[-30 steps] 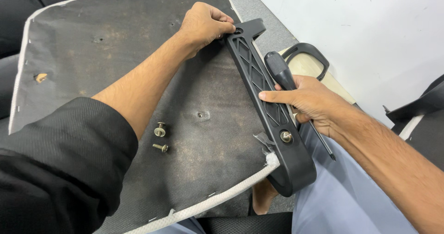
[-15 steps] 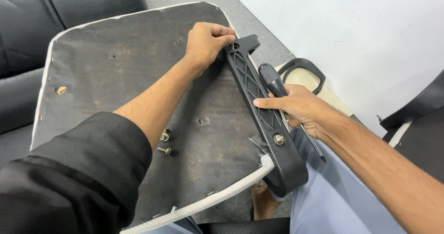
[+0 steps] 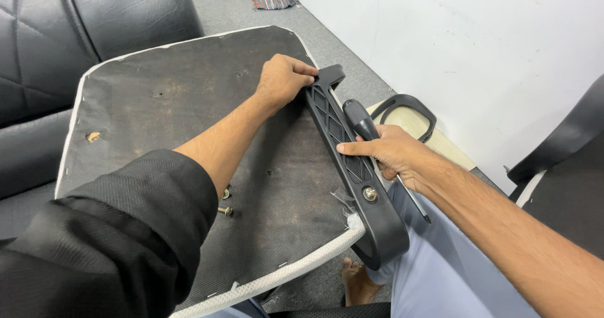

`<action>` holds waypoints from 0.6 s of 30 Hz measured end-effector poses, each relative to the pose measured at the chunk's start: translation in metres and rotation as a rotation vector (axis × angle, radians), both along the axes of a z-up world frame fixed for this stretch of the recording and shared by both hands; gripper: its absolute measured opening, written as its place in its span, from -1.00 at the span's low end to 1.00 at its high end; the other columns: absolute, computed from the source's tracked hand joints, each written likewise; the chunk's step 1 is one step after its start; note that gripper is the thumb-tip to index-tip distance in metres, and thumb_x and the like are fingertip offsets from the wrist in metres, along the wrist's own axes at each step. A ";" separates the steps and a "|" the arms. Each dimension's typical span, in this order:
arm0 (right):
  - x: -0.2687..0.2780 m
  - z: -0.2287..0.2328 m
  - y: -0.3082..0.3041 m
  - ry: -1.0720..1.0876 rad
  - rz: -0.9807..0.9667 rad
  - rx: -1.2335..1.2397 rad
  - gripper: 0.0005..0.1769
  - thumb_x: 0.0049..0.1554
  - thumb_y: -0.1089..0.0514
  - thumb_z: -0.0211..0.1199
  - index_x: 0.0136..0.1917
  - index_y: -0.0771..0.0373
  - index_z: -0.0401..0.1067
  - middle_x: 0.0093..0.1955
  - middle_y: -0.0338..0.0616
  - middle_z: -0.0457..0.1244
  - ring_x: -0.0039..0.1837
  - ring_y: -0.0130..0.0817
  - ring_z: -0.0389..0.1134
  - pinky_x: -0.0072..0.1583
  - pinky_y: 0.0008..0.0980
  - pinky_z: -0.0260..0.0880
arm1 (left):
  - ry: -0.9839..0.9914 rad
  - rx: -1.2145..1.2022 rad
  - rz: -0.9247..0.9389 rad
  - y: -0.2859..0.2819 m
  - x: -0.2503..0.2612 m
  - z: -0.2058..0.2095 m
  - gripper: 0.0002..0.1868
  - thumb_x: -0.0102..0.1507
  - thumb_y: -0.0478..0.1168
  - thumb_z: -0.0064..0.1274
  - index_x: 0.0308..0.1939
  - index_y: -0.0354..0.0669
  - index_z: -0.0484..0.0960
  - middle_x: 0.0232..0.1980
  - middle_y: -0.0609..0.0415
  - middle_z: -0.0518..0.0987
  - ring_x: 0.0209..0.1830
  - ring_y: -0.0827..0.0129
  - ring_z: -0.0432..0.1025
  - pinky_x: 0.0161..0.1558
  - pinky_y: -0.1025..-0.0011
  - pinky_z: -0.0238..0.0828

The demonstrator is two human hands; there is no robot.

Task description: The person attaches a black plastic armrest to an office chair seat using a screwdriver and several screws. They align the armrest, insert screws, and tighten them to secure the part to the seat.

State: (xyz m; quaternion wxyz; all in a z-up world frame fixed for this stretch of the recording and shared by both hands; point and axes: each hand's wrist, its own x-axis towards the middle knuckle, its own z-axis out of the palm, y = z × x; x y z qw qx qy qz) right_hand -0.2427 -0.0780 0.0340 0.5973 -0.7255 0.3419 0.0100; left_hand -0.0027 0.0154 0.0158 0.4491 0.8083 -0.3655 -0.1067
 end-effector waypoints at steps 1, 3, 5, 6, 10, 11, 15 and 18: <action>0.000 0.000 0.001 0.005 -0.006 -0.001 -0.70 -0.08 0.07 0.51 -0.21 0.18 0.43 -0.43 -0.23 0.31 -0.52 -0.57 0.24 -0.53 -0.64 -0.16 | -0.001 0.013 -0.007 -0.004 0.001 -0.001 -0.74 0.20 -0.33 0.15 -0.06 0.00 0.79 -0.13 0.07 0.76 -0.15 0.45 0.64 0.01 0.45 0.55; 0.000 0.000 0.001 0.012 -0.009 -0.001 -0.70 -0.08 0.06 0.51 -0.19 0.18 0.44 -0.42 -0.23 0.32 -0.51 -0.56 0.27 -0.51 -0.64 -0.14 | -0.020 0.004 -0.020 -0.009 0.003 -0.005 -0.68 0.18 -0.37 0.10 -0.04 -0.01 0.79 -0.10 0.07 0.75 -0.12 0.42 0.63 0.03 0.43 0.54; -0.001 0.000 0.001 0.017 0.000 -0.001 -0.70 -0.08 0.05 0.50 -0.17 0.17 0.45 -0.40 -0.24 0.32 -0.49 -0.57 0.29 -0.50 -0.63 -0.13 | -0.056 -0.042 -0.030 -0.010 0.005 -0.008 -0.62 0.13 -0.40 0.09 -0.02 -0.02 0.79 -0.07 0.08 0.74 -0.08 0.39 0.61 0.04 0.40 0.53; -0.001 0.001 0.000 0.021 0.003 -0.005 -0.69 -0.08 0.05 0.50 -0.17 0.17 0.44 -0.40 -0.25 0.32 -0.48 -0.58 0.27 -0.49 -0.63 -0.15 | -0.105 -0.053 0.003 -0.011 0.005 -0.008 -0.67 0.12 -0.34 0.16 -0.05 -0.05 0.78 -0.09 0.06 0.73 -0.09 0.37 0.61 0.03 0.38 0.52; 0.000 0.001 0.000 0.030 0.005 -0.011 -0.68 -0.07 0.04 0.51 -0.15 0.17 0.44 -0.40 -0.24 0.32 -0.49 -0.59 0.24 -0.49 -0.61 -0.20 | -0.111 0.050 0.121 -0.010 0.003 -0.003 -0.80 0.14 -0.14 0.29 -0.20 -0.10 0.76 -0.19 0.06 0.74 -0.16 0.36 0.62 -0.02 0.35 0.53; 0.000 0.001 0.001 0.031 0.000 -0.010 -0.68 -0.07 0.04 0.51 -0.15 0.18 0.44 -0.40 -0.23 0.32 -0.49 -0.59 0.24 -0.49 -0.60 -0.20 | -0.065 0.113 0.146 -0.009 0.002 -0.002 -0.81 0.17 -0.10 0.29 -0.25 -0.09 0.76 -0.22 0.07 0.74 -0.19 0.38 0.64 -0.02 0.36 0.55; -0.001 0.001 0.002 0.030 0.001 -0.013 -0.68 -0.07 0.04 0.50 -0.16 0.20 0.45 -0.41 -0.22 0.31 -0.51 -0.59 0.23 -0.50 -0.60 -0.20 | 0.084 0.119 0.238 -0.009 -0.004 0.004 -0.80 0.10 -0.09 0.36 -0.29 -0.09 0.79 -0.24 0.09 0.73 -0.22 0.39 0.62 -0.05 0.36 0.56; -0.001 0.002 0.003 0.035 -0.005 -0.010 -0.70 -0.07 0.06 0.49 -0.15 0.19 0.47 -0.41 -0.22 0.33 -0.51 -0.60 0.25 -0.50 -0.62 -0.17 | 0.182 0.175 0.293 -0.015 -0.003 0.011 -0.81 0.09 -0.12 0.34 -0.26 -0.08 0.80 -0.22 0.08 0.73 -0.21 0.38 0.63 -0.07 0.36 0.59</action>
